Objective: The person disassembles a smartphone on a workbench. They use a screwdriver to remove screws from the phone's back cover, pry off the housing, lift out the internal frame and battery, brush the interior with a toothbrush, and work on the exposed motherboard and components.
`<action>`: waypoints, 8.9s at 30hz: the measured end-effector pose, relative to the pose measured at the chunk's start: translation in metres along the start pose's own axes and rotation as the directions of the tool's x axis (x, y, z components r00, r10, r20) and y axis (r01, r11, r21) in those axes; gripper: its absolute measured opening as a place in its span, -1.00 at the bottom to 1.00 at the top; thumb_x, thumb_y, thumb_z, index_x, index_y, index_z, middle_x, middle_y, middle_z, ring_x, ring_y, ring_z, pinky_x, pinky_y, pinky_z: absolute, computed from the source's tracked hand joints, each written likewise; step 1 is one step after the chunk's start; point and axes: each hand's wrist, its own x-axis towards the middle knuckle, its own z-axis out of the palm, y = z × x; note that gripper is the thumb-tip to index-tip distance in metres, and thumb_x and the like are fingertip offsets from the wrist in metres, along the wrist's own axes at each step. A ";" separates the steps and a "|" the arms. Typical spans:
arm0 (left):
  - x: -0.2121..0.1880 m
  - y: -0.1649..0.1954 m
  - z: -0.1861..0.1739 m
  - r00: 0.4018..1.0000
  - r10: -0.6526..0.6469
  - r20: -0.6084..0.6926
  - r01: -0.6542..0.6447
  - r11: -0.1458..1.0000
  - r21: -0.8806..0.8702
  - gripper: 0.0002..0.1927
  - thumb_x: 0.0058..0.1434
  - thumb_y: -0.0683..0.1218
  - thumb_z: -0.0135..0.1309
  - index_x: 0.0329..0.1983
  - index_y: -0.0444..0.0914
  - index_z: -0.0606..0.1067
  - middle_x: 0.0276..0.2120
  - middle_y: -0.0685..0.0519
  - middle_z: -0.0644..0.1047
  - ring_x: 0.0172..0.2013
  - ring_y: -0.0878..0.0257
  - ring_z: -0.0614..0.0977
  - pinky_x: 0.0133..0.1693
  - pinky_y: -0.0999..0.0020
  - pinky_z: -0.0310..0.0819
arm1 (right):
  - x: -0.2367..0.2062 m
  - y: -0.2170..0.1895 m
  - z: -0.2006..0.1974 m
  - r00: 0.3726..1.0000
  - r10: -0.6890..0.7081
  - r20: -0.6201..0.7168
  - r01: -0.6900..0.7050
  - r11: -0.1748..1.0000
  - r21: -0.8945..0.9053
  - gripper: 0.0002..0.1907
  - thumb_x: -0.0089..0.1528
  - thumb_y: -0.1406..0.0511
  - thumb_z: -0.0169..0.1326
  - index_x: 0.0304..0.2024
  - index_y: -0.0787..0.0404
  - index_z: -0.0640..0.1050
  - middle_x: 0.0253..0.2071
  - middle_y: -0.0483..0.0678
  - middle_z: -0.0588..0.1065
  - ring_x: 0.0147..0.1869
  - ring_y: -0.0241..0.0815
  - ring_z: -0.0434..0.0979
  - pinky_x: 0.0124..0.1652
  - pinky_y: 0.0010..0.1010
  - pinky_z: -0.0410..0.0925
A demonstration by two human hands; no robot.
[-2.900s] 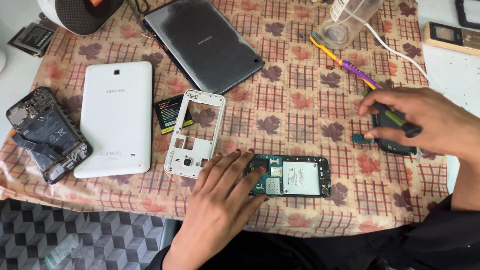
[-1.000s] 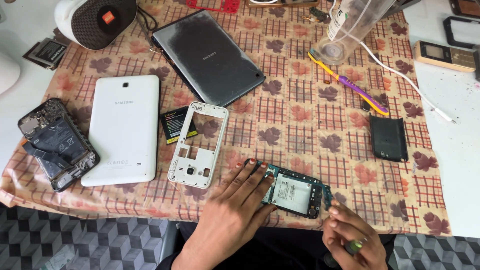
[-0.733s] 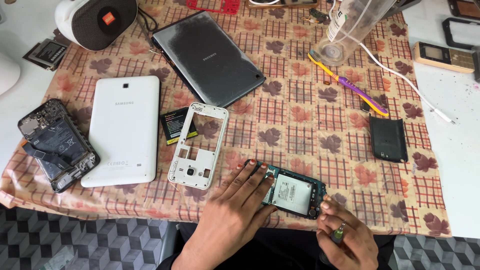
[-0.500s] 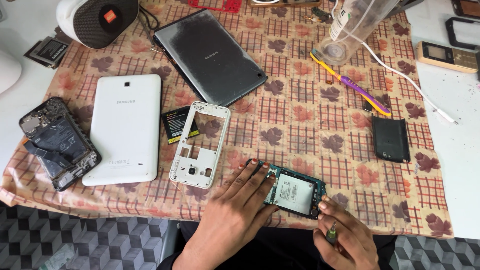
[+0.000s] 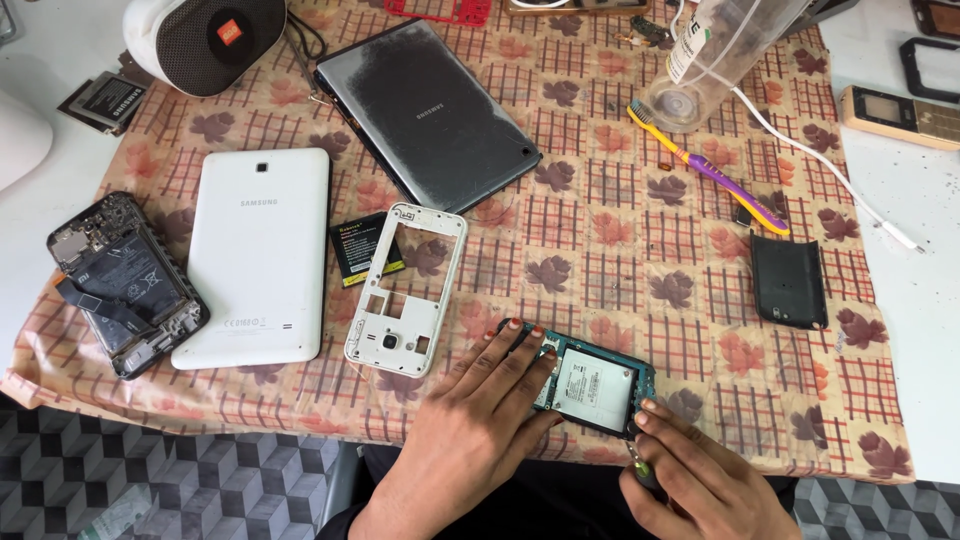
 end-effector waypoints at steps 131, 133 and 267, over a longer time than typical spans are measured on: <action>-0.010 -0.019 -0.029 0.992 0.114 0.051 -0.112 0.993 -0.038 -0.50 0.10 0.14 0.32 -0.04 -0.31 0.62 0.11 -0.08 0.60 0.22 -0.01 0.54 0.21 0.06 0.42 | 0.058 0.048 -0.028 0.812 0.583 0.016 -0.584 0.812 -0.003 -0.31 0.04 0.61 -0.06 0.26 0.27 0.39 0.36 0.25 0.33 0.48 0.27 0.25 0.34 0.07 0.24; -0.012 -0.017 -0.025 0.994 0.103 0.034 -0.103 0.995 -0.003 -0.56 0.13 0.13 0.32 -0.11 -0.29 0.64 0.06 -0.05 0.62 0.19 0.03 0.56 0.20 0.10 0.45 | 0.053 0.047 -0.028 0.832 0.555 0.004 -0.554 0.832 0.026 -0.27 0.04 0.61 -0.05 0.31 0.25 0.37 0.41 0.25 0.30 0.52 0.27 0.20 0.35 0.10 0.21; 0.002 -0.005 -0.024 0.976 -0.161 0.149 0.187 0.965 -0.183 -0.39 0.23 0.09 0.19 0.29 -0.22 0.40 0.36 -0.22 0.28 0.44 -0.33 0.12 0.25 -0.19 0.26 | 0.034 -0.009 0.023 0.818 0.496 -0.292 -0.480 0.868 0.128 -0.53 0.07 0.16 0.24 0.05 0.07 0.62 0.00 -0.16 0.60 0.14 -0.17 0.59 0.11 -0.32 0.50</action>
